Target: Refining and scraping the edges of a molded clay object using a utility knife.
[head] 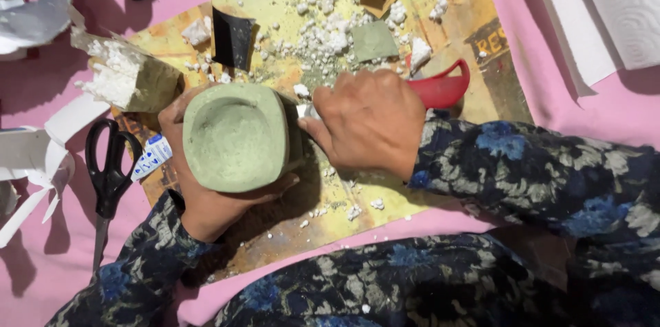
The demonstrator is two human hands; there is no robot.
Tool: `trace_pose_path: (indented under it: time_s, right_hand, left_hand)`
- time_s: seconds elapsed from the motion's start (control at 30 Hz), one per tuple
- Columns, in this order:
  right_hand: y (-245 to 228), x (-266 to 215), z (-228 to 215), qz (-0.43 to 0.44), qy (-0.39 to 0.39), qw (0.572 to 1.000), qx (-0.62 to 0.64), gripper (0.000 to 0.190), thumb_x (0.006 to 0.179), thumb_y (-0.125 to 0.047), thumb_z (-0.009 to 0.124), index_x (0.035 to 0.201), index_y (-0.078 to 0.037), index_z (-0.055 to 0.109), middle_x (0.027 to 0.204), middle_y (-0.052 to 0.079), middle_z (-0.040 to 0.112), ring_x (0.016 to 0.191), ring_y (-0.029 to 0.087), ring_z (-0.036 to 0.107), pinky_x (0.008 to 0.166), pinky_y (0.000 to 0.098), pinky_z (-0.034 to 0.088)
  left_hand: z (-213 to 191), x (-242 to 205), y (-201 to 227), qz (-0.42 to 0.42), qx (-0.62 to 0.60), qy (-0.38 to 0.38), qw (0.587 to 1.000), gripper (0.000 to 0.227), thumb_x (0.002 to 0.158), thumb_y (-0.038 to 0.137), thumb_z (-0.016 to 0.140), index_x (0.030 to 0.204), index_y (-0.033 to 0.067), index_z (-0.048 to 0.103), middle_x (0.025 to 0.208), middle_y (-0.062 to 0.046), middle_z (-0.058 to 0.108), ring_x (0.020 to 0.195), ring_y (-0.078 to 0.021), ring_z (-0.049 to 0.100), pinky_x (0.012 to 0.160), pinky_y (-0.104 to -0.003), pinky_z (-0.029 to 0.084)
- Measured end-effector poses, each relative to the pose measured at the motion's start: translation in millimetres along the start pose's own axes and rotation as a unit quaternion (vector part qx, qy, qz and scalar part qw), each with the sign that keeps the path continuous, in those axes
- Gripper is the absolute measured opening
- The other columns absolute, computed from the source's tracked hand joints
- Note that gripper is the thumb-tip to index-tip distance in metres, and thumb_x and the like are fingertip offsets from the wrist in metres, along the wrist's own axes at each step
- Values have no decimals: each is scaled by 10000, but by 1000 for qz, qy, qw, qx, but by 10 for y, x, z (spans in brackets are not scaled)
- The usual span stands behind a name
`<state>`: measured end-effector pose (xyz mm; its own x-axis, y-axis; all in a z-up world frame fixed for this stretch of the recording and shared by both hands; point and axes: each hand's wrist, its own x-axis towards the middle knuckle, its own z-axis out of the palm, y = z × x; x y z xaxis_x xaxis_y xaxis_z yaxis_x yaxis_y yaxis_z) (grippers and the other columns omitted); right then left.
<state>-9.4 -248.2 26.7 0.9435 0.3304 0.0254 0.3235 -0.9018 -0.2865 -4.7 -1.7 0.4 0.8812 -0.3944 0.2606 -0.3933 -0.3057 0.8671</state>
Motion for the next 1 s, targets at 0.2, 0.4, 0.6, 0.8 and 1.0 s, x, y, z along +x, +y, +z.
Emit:
trace_pose_path:
  time_s: [0.2,0.4,0.6,0.8,1.0]
  right_hand:
    - [-30,-35,57,-22,14,999,25,414,902,-422,653,743,-41,685,637,175,656,540,332,664,506,467,534]
    - [-28,-16,38,-20,18,999,27,420,897,-429,656,776,-28,694,647,192,664,538,346,669,483,472,533]
    - [-39,-34,54,-19,42,999,22,407,901,-428,657,788,-39,695,662,189,668,551,349,671,479,472,527]
    - [-88,-79,-15,-5,-74,997,-1,478,1002,-438,523,745,-56,652,585,117,627,445,224,587,397,417,491]
    - [16,-76,-584,31,-253,966,38,463,1018,-513,400,878,-128,616,531,87,610,438,257,592,472,433,494]
  left_hand:
    - [-20,10,-38,12,-11,-11,1000,1184,583,276,1037,1462,63,273,1448,-86,451,1343,-216,552,1191,-370,481]
    - [-13,-12,-35,-1,-34,-11,999,1184,606,275,1044,1470,68,261,1450,-81,458,1343,-214,564,1188,-366,497]
    - [-17,12,-30,9,-6,-6,1000,1187,579,270,1044,1464,57,281,1425,-85,462,1328,-215,563,1175,-368,491]
    - [-5,19,-34,11,-59,-4,998,1159,600,253,1031,1471,62,291,1439,-81,471,1344,-212,562,1209,-370,480]
    - [-189,46,-54,20,-119,3,993,1154,657,301,1012,1513,84,268,1457,-88,479,1370,-229,547,1231,-384,469]
